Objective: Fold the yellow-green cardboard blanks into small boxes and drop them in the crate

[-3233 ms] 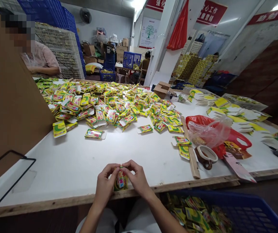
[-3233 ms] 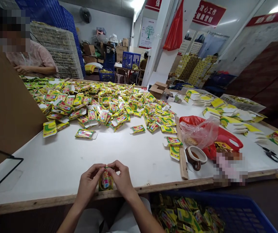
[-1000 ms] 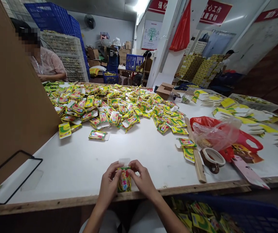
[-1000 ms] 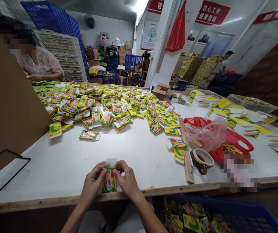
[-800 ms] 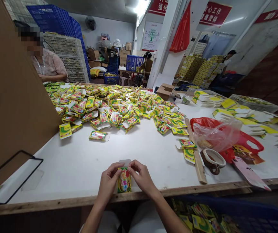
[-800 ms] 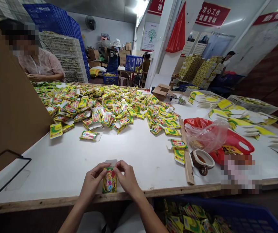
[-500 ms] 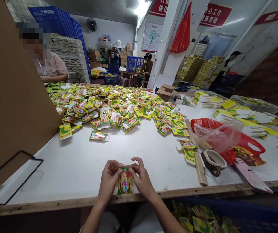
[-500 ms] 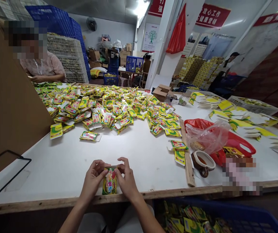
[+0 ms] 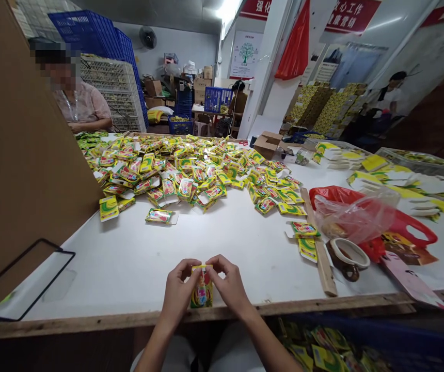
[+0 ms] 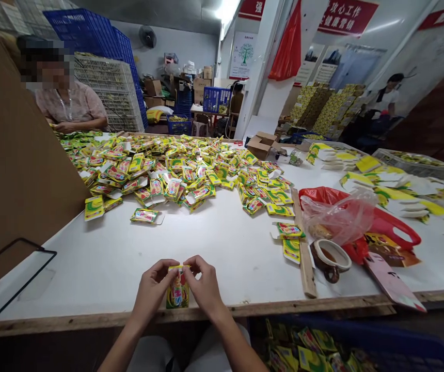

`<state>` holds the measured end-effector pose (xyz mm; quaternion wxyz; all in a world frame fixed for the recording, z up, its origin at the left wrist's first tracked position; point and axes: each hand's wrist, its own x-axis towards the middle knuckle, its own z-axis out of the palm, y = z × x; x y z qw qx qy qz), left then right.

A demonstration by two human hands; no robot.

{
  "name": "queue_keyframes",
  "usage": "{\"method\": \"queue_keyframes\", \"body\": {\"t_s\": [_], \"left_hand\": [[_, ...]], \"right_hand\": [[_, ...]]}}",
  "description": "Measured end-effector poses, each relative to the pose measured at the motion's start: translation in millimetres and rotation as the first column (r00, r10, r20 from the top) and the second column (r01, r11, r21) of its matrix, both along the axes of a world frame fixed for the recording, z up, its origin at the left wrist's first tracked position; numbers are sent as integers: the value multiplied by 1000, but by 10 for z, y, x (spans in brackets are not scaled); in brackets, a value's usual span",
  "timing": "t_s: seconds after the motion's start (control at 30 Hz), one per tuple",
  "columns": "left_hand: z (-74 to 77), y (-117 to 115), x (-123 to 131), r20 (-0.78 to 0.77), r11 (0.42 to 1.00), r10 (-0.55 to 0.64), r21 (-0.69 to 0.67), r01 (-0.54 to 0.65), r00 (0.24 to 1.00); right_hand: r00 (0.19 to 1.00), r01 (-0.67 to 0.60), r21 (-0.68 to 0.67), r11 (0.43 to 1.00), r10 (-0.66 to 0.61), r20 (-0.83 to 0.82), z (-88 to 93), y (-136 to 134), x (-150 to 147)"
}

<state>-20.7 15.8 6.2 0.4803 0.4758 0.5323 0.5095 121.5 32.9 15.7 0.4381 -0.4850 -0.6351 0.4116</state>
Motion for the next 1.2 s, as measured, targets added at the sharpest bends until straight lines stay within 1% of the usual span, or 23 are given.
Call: {"method": "queue_keyframes", "body": {"t_s": [0.07, 0.13, 0.2, 0.3, 0.4, 0.47, 0.53, 0.6, 0.63, 0.67, 0.7, 0.73, 0.77, 0.8, 0.83, 0.87, 0.9, 0.97, 1.03, 1.1, 1.2], "left_hand": [[21, 25, 18, -32, 1000, 24, 5, -24, 999], [31, 30, 17, -55, 1000, 20, 4, -20, 998], [21, 11, -8, -56, 1000, -8, -5, 7, 998], [-15, -42, -63, -38, 997, -75, -13, 74, 996], [-24, -79, -83, -52, 993, -119, -7, 119, 991], [-6, -78, -84, -83, 988, -152, 4, 153, 985], [21, -36, -121, -142, 978, -199, 27, 205, 970], [40, 80, -238, -254, 968, -218, 62, 241, 942], [43, 176, -332, -336, 967, -200, 84, 241, 920], [41, 297, -446, -434, 968, -158, 107, 225, 887], [32, 442, -573, -552, 971, -90, 138, 198, 829], [18, 604, -705, -683, 971, -7, 169, 168, 730], [1, 774, -832, -806, 971, 60, 183, 152, 589], [-19, 942, -944, -839, 973, 77, 181, 142, 539], [-38, 1098, -1035, -856, 974, 81, 176, 141, 510], [-54, 1232, -1099, -875, 975, 80, 169, 147, 478], [-67, 1338, -1138, -889, 975, 75, 160, 153, 451], [-79, 1459, -1154, -915, 975, 65, 143, 169, 398], [-74, 1484, -1136, -937, 974, 46, 119, 192, 346], [-49, 1471, -1140, -953, 972, 16, 85, 218, 301], [23, 1491, -1227, -964, 971, -21, 44, 236, 265]], "right_hand": [[1000, 7, -3, 1000, -7, -26, 5, 17, -18], [999, 13, -4, 1000, -13, -46, 0, 14, -21], [998, 10, -11, 1000, -11, -62, -22, -12, -7], [995, -32, -33, 999, 29, -101, -84, -70, 13], [989, -60, -42, 997, 54, -135, -151, -108, -24], [991, -37, -35, 999, 32, -133, -161, -120, -41], [995, 36, -9, 999, -36, -92, -110, -140, 52], [990, 141, 33, 989, -141, 1, 10, -187, 344], [979, 184, 51, 982, -188, 74, 89, -221, 572], [964, 206, 55, 977, -212, 160, 173, -263, 842], [944, 173, 4, 985, -167, 283, 254, -308, 1136], [907, 140, -57, 989, -105, 408, 325, -357, 1430], [858, 111, -110, 988, -39, 512, 381, -407, 1698], [817, 122, -103, 987, -41, 576, 419, -456, 1917], [787, 141, -97, 985, -52, 614, 437, -501, 2068], [774, 159, -90, 983, -68, 629, 438, -539, 2141], [779, 175, -89, 981, -82, 621, 425, -569, 2134], [821, 158, -135, 978, -54, 568, 379, -592, 1920], [869, 76, -191, 979, 29, 493, 341, -566, 1549], [899, -36, -215, 976, 125, 419, 337, -504, 1164], [918, -156, -186, 970, 212, 335, 372, -391, 738]]}}
